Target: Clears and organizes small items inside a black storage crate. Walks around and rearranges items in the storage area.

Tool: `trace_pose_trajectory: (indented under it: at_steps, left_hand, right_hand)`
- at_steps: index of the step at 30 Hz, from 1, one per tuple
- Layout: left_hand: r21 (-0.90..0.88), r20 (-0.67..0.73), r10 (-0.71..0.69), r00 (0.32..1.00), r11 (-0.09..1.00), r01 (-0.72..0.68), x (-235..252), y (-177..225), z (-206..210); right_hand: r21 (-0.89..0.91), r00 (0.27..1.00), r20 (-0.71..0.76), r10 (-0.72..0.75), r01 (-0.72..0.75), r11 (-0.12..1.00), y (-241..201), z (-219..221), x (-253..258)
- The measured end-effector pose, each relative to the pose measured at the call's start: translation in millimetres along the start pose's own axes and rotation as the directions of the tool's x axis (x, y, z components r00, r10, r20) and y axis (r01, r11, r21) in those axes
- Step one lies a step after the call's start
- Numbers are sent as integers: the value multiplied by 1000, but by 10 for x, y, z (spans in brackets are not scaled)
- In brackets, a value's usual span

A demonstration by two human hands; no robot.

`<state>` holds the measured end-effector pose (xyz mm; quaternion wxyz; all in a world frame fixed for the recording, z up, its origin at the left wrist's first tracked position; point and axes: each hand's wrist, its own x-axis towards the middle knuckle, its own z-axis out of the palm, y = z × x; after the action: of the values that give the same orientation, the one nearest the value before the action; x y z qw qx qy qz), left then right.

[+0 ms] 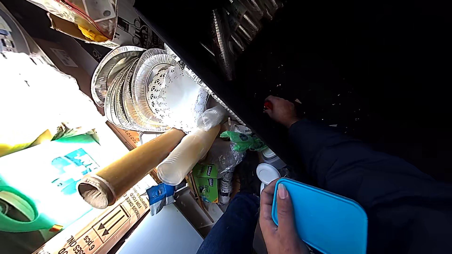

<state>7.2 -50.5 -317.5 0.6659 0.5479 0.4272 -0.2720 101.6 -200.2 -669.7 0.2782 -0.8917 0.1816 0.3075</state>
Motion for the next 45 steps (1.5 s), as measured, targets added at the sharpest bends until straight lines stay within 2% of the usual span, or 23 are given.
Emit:
trace_pose_trajectory:
  at_steps: [2,6,9,11,13,16,17,19,25,29,31,33,34,36,38,40,42,44,45]
  left_hand:
    - [0,4,8,1000,1000,-8,6,-10,-10]
    - [2,-1,6,1000,1000,-6,-9,-30,-19]
    - [7,4,6,1000,1000,-6,-35,-64,-1]
    - [4,9,9,1000,1000,-9,-51,-73,19]
    - [5,1,13,1000,1000,-13,-78,-63,58]
    - [31,-10,1,1000,1000,-1,-105,-58,93]
    - [21,3,-6,1000,1000,6,-105,-87,72]
    - [16,10,-13,1000,1000,13,-111,-133,55]
    - [48,22,-12,1000,999,11,-128,-195,73]
    - [64,11,15,1000,998,-16,-161,-287,76]
    - [74,-5,29,1000,997,-29,-162,-339,69]
    - [93,-25,35,999,995,-32,-154,-393,57]
    - [101,-30,42,999,994,-39,-144,-416,51]
    - [124,-36,78,996,990,-73,-104,-440,22]
    - [179,-63,161,985,973,-147,-31,-434,-48]
    - [235,-109,266,958,943,-235,45,-405,-168]
    - [226,-198,336,921,930,-291,110,-400,-239]
    - [228,-277,375,885,920,-318,104,-504,-290]
    - [250,-297,381,876,916,-313,63,-595,-331]
  right_hand:
    - [-88,1000,-23,-11,9,996,-94,77,25]
    - [25,998,-30,59,-58,998,-55,185,41]
    - [-11,999,-52,-8,7,1000,80,164,-61]
    - [49,996,-94,8,-3,999,222,95,-161]
    - [199,981,-149,126,-95,975,425,-5,-260]
    - [453,889,-260,378,-233,860,735,-136,-371]
    - [489,855,-280,436,-263,832,827,-153,-353]
    - [492,836,-270,478,-307,815,929,-157,-308]
    - [297,869,-243,431,-356,886,709,-161,-220]
    - [253,889,-124,441,-401,880,791,-256,-184]
    - [223,930,-80,358,-333,916,892,-347,-201]
    - [371,957,-57,283,-243,896,993,-421,-325]
    - [509,967,-24,255,-208,835,1034,-443,-430]
    - [758,974,79,213,-198,622,1004,-546,-777]
    - [870,979,187,75,-201,451,826,-812,-1385]
    - [901,969,227,-101,-170,399,540,-1111,-2206]
    - [921,952,223,-211,-135,365,247,-1302,-2985]
    - [929,946,262,-191,-194,315,45,-1193,-3575]
    - [915,948,297,-112,-249,319,-20,-1027,-3795]
